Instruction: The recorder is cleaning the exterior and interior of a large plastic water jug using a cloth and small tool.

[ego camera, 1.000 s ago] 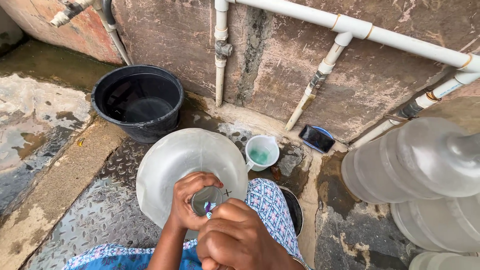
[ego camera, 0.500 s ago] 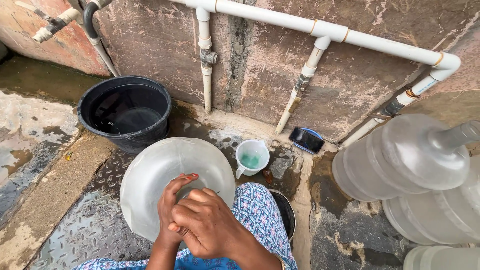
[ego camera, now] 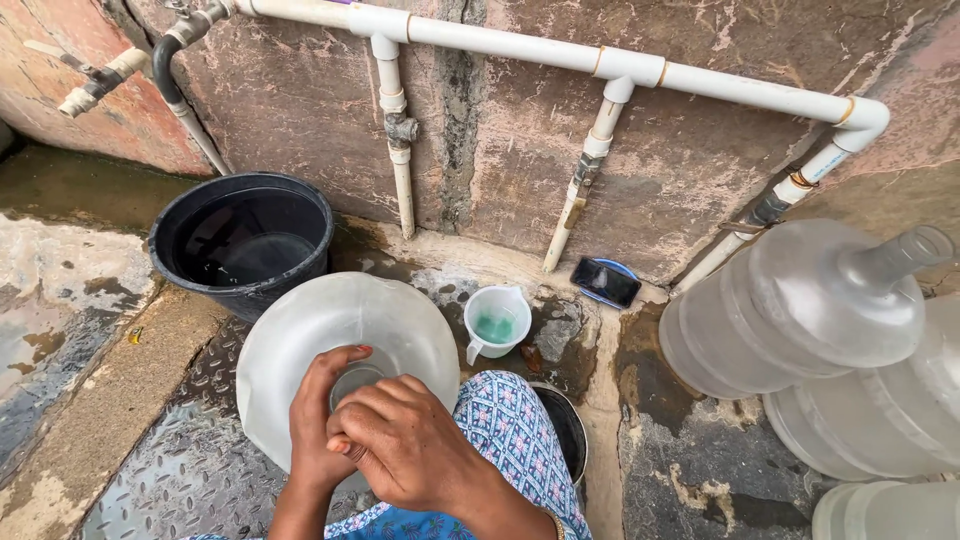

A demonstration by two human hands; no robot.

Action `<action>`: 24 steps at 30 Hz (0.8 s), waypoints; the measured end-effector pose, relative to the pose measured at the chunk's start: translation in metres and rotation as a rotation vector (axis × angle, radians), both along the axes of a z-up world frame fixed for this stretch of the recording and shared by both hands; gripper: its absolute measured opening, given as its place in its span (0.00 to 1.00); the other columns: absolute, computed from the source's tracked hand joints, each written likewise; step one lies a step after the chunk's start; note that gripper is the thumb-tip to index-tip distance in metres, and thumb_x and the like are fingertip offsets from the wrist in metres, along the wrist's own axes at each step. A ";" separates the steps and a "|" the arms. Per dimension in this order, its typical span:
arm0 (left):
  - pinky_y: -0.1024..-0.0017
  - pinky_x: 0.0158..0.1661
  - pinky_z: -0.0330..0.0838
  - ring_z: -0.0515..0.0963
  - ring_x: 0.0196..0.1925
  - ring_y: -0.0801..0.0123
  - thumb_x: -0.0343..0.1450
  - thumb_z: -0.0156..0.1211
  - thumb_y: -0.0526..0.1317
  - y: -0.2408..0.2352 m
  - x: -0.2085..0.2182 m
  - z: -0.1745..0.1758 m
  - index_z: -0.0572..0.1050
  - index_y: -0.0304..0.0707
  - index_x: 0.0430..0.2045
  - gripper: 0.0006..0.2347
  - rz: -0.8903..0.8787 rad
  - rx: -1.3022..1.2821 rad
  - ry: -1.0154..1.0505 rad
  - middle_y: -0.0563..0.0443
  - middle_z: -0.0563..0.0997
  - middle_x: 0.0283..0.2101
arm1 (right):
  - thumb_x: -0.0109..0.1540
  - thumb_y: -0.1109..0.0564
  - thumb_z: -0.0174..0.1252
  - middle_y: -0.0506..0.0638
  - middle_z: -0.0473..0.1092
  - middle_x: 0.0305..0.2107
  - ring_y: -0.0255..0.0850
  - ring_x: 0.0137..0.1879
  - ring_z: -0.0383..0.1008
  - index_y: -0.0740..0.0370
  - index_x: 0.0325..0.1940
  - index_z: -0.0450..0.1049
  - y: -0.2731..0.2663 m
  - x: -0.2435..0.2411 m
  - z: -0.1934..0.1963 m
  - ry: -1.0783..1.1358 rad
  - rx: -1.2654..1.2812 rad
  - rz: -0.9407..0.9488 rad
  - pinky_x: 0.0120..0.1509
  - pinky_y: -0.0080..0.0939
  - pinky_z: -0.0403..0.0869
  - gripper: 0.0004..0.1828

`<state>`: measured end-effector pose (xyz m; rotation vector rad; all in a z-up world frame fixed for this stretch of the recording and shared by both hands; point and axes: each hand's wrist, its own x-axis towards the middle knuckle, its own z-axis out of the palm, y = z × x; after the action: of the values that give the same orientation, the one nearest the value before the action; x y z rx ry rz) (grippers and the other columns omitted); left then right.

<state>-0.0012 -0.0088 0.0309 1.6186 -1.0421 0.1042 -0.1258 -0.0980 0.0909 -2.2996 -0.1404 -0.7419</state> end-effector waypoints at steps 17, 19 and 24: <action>0.52 0.70 0.57 0.81 0.60 0.58 0.64 0.38 0.76 -0.014 -0.002 -0.043 0.77 0.37 0.43 0.39 0.050 -0.081 0.145 0.48 0.82 0.50 | 0.70 0.54 0.55 0.55 0.74 0.42 0.50 0.49 0.75 0.64 0.45 0.73 0.003 -0.005 0.002 0.018 -0.060 -0.041 0.58 0.53 0.71 0.10; 0.53 0.72 0.56 0.82 0.61 0.60 0.66 0.37 0.75 -0.011 0.001 -0.036 0.78 0.40 0.43 0.37 0.002 -0.065 0.083 0.50 0.82 0.51 | 0.71 0.54 0.55 0.56 0.74 0.42 0.50 0.49 0.76 0.65 0.45 0.73 0.003 -0.008 0.004 0.039 -0.054 -0.040 0.58 0.53 0.72 0.10; 0.52 0.69 0.61 0.81 0.58 0.54 0.64 0.65 0.50 -0.002 0.006 -0.004 0.79 0.44 0.32 0.12 -0.214 0.021 -0.194 0.45 0.80 0.52 | 0.71 0.55 0.53 0.59 0.73 0.44 0.53 0.49 0.76 0.67 0.52 0.73 0.005 -0.009 0.015 0.081 0.079 -0.059 0.52 0.52 0.75 0.12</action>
<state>0.0047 -0.0109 0.0272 1.5273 -1.3634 0.1090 -0.1348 -0.0927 0.1064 -2.2623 -0.0057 -0.6707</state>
